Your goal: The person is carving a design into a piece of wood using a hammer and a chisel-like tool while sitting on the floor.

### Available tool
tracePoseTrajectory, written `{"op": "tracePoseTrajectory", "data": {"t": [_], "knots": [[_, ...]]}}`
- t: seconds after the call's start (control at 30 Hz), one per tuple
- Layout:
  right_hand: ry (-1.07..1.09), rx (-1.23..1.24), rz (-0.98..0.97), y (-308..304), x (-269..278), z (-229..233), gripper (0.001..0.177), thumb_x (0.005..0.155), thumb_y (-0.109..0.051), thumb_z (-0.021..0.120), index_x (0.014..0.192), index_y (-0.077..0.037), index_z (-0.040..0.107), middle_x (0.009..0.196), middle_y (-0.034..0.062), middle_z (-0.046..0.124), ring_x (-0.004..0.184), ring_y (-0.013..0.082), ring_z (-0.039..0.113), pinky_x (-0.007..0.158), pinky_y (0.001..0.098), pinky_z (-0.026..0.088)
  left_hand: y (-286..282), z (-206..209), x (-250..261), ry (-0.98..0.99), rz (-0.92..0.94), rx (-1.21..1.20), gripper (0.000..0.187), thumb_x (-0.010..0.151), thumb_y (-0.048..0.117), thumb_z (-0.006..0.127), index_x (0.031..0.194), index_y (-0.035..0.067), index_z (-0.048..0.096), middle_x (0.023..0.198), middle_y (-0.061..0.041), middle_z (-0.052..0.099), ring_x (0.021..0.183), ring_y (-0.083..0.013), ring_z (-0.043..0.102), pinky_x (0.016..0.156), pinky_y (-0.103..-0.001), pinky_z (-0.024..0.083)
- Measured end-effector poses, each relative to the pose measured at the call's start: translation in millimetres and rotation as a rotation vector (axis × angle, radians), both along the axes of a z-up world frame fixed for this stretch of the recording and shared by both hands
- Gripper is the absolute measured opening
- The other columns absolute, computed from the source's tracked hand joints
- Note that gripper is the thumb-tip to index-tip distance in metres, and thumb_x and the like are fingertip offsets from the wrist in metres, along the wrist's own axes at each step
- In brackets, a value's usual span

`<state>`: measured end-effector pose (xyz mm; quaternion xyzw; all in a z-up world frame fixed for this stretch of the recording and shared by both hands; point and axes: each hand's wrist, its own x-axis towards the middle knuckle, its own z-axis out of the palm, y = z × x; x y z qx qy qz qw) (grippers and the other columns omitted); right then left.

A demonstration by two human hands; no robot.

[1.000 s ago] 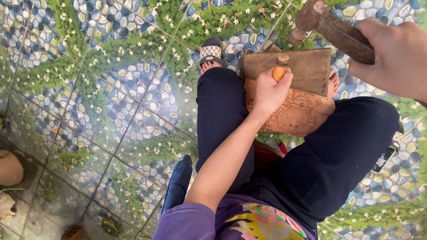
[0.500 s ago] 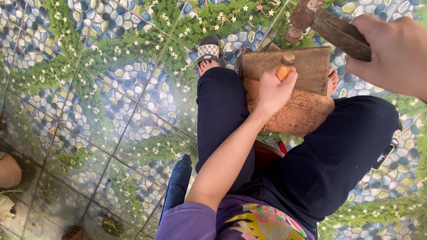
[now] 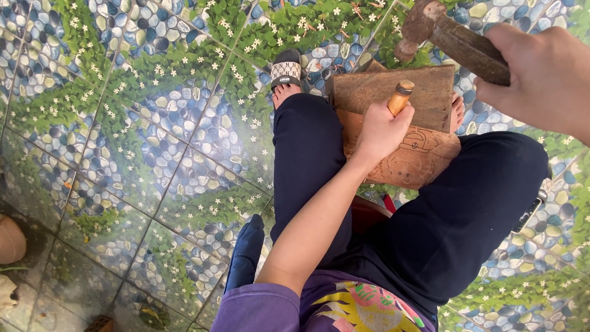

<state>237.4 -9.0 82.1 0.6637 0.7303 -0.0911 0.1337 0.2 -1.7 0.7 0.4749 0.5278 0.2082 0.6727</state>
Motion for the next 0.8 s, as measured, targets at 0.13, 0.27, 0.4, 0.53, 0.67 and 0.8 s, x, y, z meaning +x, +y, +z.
{"op": "tracePoseTrajectory", "data": {"t": [0.13,0.27,0.4,0.53,0.67,0.8], "knots": [[0.467,-0.193,-0.398,1,-54,59,0.014,0.101,-0.008,0.063,0.102,0.000,0.050,0.048,0.0146,0.065,0.039,0.0249,0.065,0.044,0.0376,0.050,-3,-2,1,0.000,0.012,0.039,0.034,0.087,0.020,0.056,0.060,0.016,0.035,0.050,0.002,0.037,0.044,-0.0110,0.036,0.043,-0.033,0.031],[0.038,-0.274,-0.151,-17,-28,20,0.037,0.101,-0.039,0.060,0.107,-0.003,0.053,0.066,0.0163,0.064,0.057,0.0306,0.066,0.049,0.0388,0.046,-7,1,3,0.007,0.004,0.040,0.035,0.086,0.018,0.056,0.060,0.017,0.031,0.051,0.003,0.034,0.045,-0.0104,0.033,0.042,-0.034,0.028],[0.480,-0.069,-0.282,-20,-9,24,0.014,0.107,-0.005,0.062,0.114,0.000,0.051,0.060,0.0119,0.054,0.044,0.0213,0.056,0.037,0.0332,0.046,-9,-2,3,-0.014,0.045,0.071,0.036,0.085,0.016,0.057,0.058,0.017,0.033,0.050,0.003,0.036,0.044,-0.0100,0.035,0.042,-0.031,0.031],[0.274,-0.362,-0.577,-5,-41,55,0.028,0.096,-0.018,0.063,0.121,-0.005,0.062,0.047,0.0212,0.073,0.058,0.0316,0.073,0.072,0.0443,0.054,-9,-4,5,0.030,0.037,0.080,0.036,0.086,0.021,0.057,0.058,0.017,0.035,0.052,0.003,0.038,0.048,-0.0107,0.036,0.047,-0.033,0.033],[0.054,-0.277,-0.044,-14,4,15,0.024,0.098,-0.031,0.065,0.115,-0.014,0.063,0.059,-0.0030,0.066,0.045,0.0088,0.071,0.038,0.0198,0.062,-4,13,0,0.012,0.031,-0.053,0.046,0.091,0.029,0.058,0.055,0.017,0.032,0.050,0.004,0.035,0.045,-0.0095,0.033,0.044,-0.031,0.029],[0.324,-0.198,-0.244,-7,-36,56,0.015,0.106,-0.012,0.066,0.110,-0.001,0.057,0.057,0.0111,0.067,0.049,0.0217,0.069,0.043,0.0315,0.051,-9,6,-4,-0.055,0.077,-0.073,0.043,0.092,0.026,0.059,0.057,0.019,0.035,0.050,0.005,0.037,0.044,-0.0088,0.035,0.043,-0.031,0.030]]}}
